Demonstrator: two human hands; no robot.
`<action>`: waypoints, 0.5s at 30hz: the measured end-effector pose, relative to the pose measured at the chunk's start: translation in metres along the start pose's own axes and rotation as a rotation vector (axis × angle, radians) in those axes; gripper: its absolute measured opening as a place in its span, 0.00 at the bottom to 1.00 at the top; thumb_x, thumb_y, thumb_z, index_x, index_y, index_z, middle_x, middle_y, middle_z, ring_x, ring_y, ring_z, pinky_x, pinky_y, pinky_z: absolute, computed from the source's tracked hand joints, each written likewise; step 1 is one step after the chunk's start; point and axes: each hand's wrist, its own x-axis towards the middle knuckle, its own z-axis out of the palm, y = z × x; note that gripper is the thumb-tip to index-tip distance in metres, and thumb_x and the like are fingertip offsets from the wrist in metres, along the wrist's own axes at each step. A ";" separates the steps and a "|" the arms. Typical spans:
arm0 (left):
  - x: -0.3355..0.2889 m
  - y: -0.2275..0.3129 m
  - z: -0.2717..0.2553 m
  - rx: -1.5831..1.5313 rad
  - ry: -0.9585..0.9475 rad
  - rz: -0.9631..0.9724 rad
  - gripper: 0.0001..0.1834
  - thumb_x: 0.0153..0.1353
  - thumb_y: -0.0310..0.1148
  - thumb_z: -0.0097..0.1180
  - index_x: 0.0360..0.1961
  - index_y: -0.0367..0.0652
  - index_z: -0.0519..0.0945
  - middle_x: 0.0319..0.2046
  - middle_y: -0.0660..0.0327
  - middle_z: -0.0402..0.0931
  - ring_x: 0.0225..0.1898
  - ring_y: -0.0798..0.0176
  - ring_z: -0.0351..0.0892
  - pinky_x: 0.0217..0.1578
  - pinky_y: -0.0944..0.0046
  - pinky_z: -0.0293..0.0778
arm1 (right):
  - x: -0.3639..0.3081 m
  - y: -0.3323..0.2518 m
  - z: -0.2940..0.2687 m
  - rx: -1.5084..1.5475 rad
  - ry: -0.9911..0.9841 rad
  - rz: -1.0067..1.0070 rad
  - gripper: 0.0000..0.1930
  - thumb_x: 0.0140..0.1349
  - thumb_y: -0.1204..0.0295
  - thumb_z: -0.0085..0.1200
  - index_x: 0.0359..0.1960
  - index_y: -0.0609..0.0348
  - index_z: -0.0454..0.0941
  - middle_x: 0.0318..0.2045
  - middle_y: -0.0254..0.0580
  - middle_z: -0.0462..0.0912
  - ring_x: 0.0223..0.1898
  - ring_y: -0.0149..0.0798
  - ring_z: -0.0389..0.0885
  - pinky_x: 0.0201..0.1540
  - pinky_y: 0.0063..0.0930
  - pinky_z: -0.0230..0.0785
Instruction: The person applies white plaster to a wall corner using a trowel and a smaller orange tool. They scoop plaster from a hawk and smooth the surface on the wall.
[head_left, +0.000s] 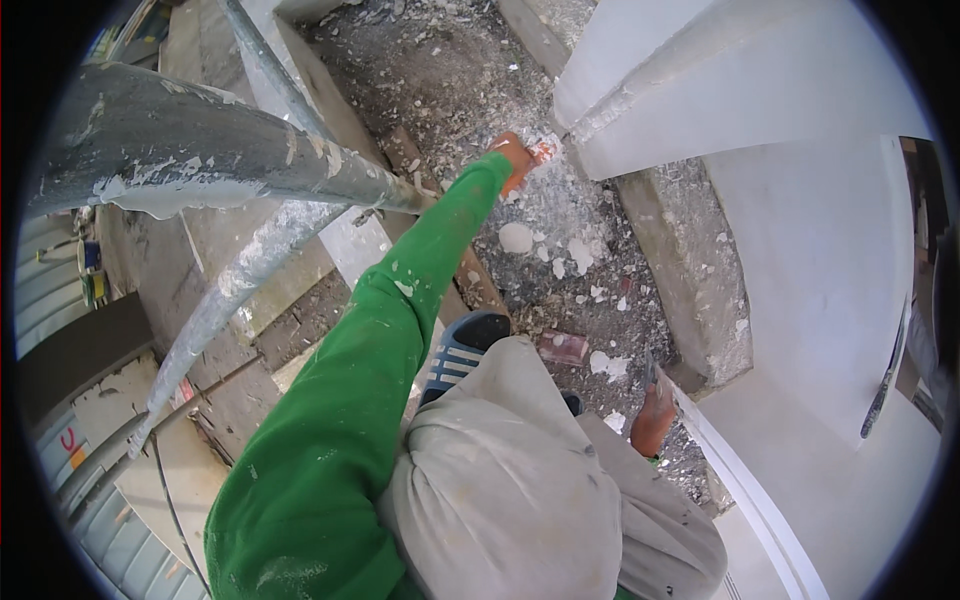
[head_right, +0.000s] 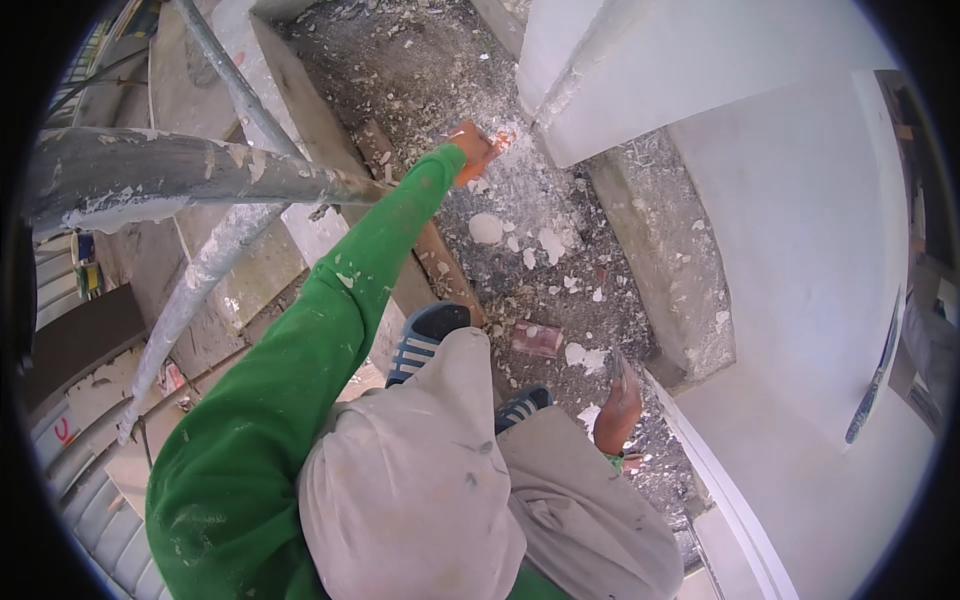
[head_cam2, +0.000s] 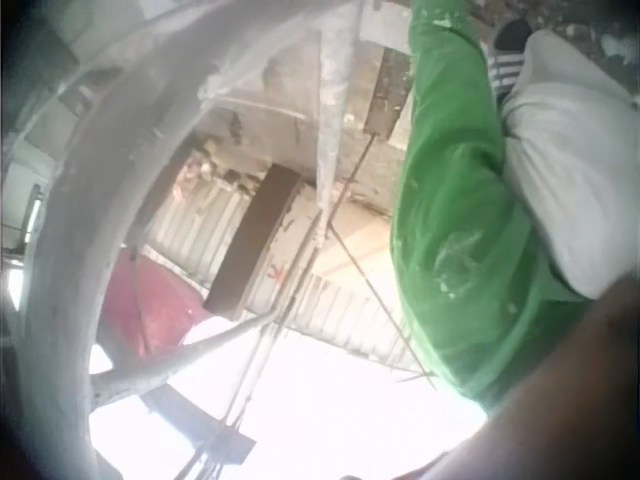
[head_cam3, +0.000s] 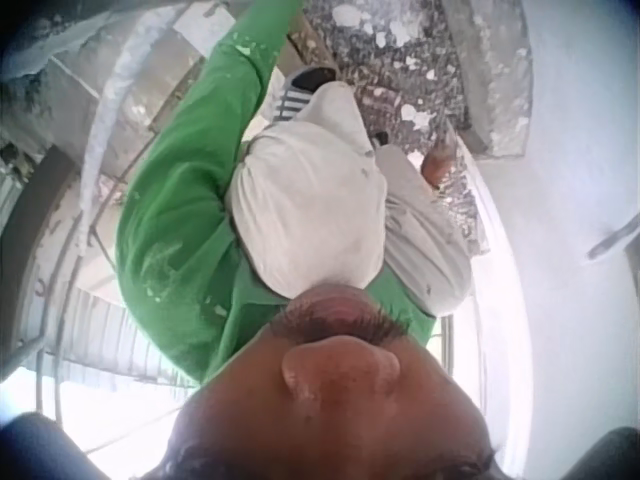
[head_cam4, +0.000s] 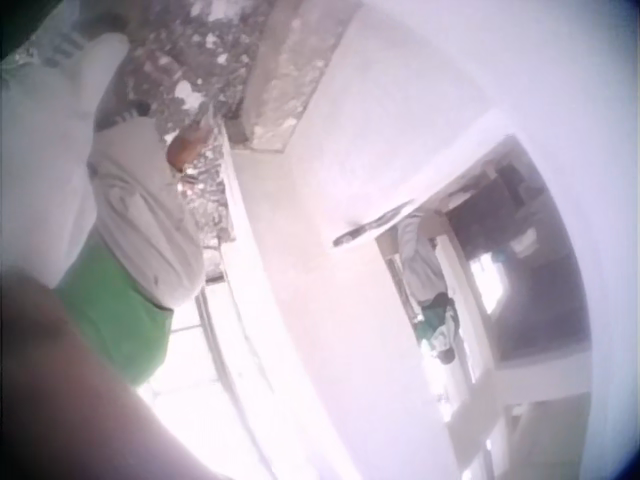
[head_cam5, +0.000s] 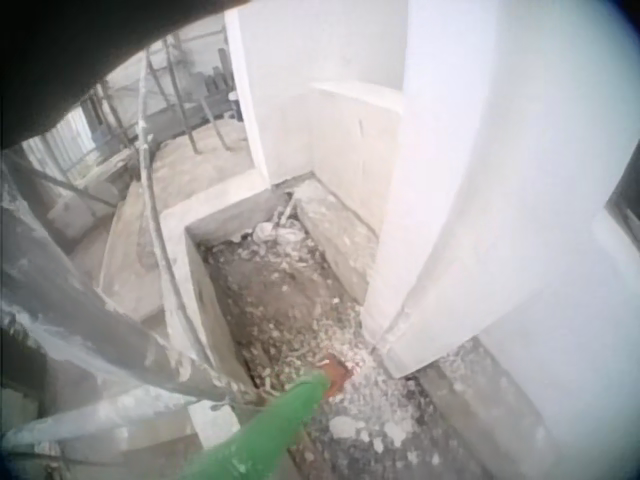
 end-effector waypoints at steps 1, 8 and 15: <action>0.022 -0.012 0.012 -0.055 -0.018 -0.038 0.18 0.58 0.41 0.58 0.39 0.36 0.82 0.36 0.48 0.82 0.32 0.54 0.84 0.37 0.56 0.79 | -0.006 0.005 0.000 -0.014 0.011 -0.018 0.16 0.66 0.76 0.41 0.52 0.68 0.74 0.48 0.56 0.79 0.51 0.53 0.77 0.54 0.38 0.66; 0.049 0.043 0.034 0.021 0.021 -0.126 0.17 0.50 0.40 0.68 0.31 0.35 0.84 0.28 0.54 0.83 0.28 0.62 0.83 0.30 0.59 0.79 | -0.018 0.003 -0.006 0.004 0.075 0.040 0.16 0.65 0.76 0.42 0.52 0.68 0.74 0.49 0.58 0.78 0.52 0.53 0.76 0.55 0.39 0.65; 0.012 0.067 -0.008 0.055 0.042 0.298 0.15 0.54 0.34 0.59 0.38 0.32 0.82 0.33 0.50 0.82 0.31 0.56 0.84 0.30 0.57 0.79 | -0.027 0.021 0.002 -0.063 0.057 0.040 0.16 0.64 0.79 0.43 0.53 0.69 0.74 0.48 0.56 0.79 0.53 0.49 0.77 0.55 0.35 0.66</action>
